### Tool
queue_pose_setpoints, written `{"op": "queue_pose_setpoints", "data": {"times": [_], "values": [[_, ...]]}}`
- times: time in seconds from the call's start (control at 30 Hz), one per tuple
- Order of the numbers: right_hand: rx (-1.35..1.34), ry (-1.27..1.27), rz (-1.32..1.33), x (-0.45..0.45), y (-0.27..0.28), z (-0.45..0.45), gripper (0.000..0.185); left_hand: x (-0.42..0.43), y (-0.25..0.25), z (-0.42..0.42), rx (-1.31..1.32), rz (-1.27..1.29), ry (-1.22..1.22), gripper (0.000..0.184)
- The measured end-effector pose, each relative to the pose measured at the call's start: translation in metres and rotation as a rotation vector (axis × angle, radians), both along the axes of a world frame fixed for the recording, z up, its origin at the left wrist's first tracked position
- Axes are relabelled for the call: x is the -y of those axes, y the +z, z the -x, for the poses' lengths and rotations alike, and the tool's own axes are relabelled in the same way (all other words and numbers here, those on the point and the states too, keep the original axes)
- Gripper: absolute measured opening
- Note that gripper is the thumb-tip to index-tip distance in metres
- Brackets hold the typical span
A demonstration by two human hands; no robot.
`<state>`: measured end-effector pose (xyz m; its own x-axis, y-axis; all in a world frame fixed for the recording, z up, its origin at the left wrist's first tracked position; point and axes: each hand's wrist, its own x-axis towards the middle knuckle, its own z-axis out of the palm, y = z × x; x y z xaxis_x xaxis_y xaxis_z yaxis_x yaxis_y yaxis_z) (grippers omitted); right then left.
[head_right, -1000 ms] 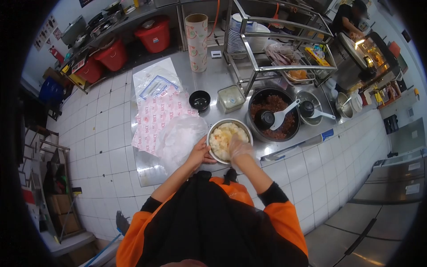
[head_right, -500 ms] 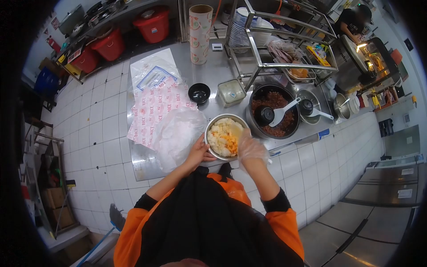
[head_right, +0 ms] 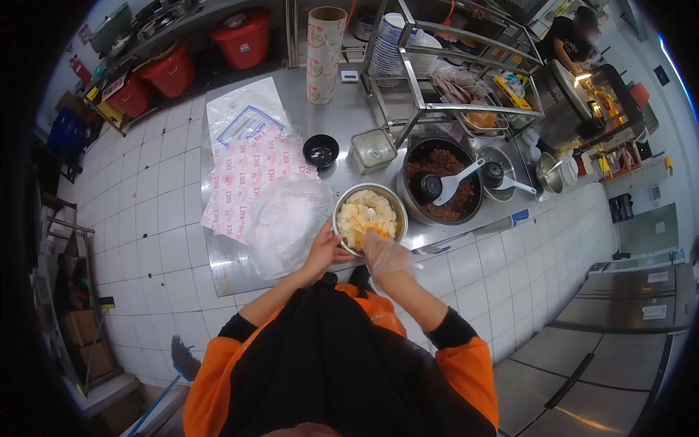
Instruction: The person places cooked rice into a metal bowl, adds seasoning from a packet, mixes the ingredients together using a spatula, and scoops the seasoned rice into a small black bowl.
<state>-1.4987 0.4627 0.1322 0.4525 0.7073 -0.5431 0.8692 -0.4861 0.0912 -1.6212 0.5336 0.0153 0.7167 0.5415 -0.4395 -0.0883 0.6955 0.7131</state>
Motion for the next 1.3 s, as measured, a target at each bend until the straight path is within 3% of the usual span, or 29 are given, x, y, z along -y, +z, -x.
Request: {"op": "queue_pose_setpoints", "data": {"times": [0.13, 0.23, 0.33, 0.5, 0.53, 0.63, 0.73, 0.83, 1.0, 1.13, 1.3], "values": [[0.034, 0.126, -0.111, -0.001, -0.032, -0.029, 0.019, -0.002, 0.002, -0.001, -0.001, -0.009, -0.007, 0.061], [0.03, 0.096, -0.077, -0.012, 0.019, -0.029, 0.019, -0.001, -0.001, 0.001, -0.03, -0.023, -0.002, 0.061], [0.018, 0.116, -0.035, -0.007, 0.037, -0.016, 0.019, 0.001, -0.006, -0.001, -0.022, -0.022, 0.004, 0.062], [0.042, 0.179, -0.078, -0.008, -0.037, -0.023, 0.023, -0.002, -0.004, 0.0, -0.006, -0.017, -0.014, 0.062], [0.071, 0.227, -0.091, -0.008, -0.045, -0.033, 0.025, -0.001, -0.003, -0.001, -0.018, -0.007, -0.013, 0.061], [0.047, 0.044, 0.003, -0.023, -0.017, -0.048, 0.03, -0.001, -0.003, 0.001, -0.04, -0.029, 0.005, 0.06], [0.206, 0.052, -0.048, -0.008, -0.063, -0.06, 0.031, 0.008, -0.001, 0.002, -0.048, -0.045, -0.001, 0.059], [0.111, -0.056, 0.018, -0.018, -0.026, -0.049, 0.032, 0.002, -0.004, -0.001, -0.027, -0.076, -0.01, 0.058], [-0.036, 0.035, 0.035, -0.003, 0.035, -0.045, 0.036, 0.014, -0.008, 0.004, 0.0, -0.064, 0.002, 0.063], [-0.17, 0.186, -0.04, 0.018, 0.035, -0.062, 0.031, 0.014, -0.002, 0.002, -0.053, -0.013, 0.015, 0.069], [-0.09, 0.216, -0.163, 0.035, 0.021, -0.079, 0.026, -0.002, -0.01, 0.004, -0.175, -0.122, -0.129, 0.073]]}}
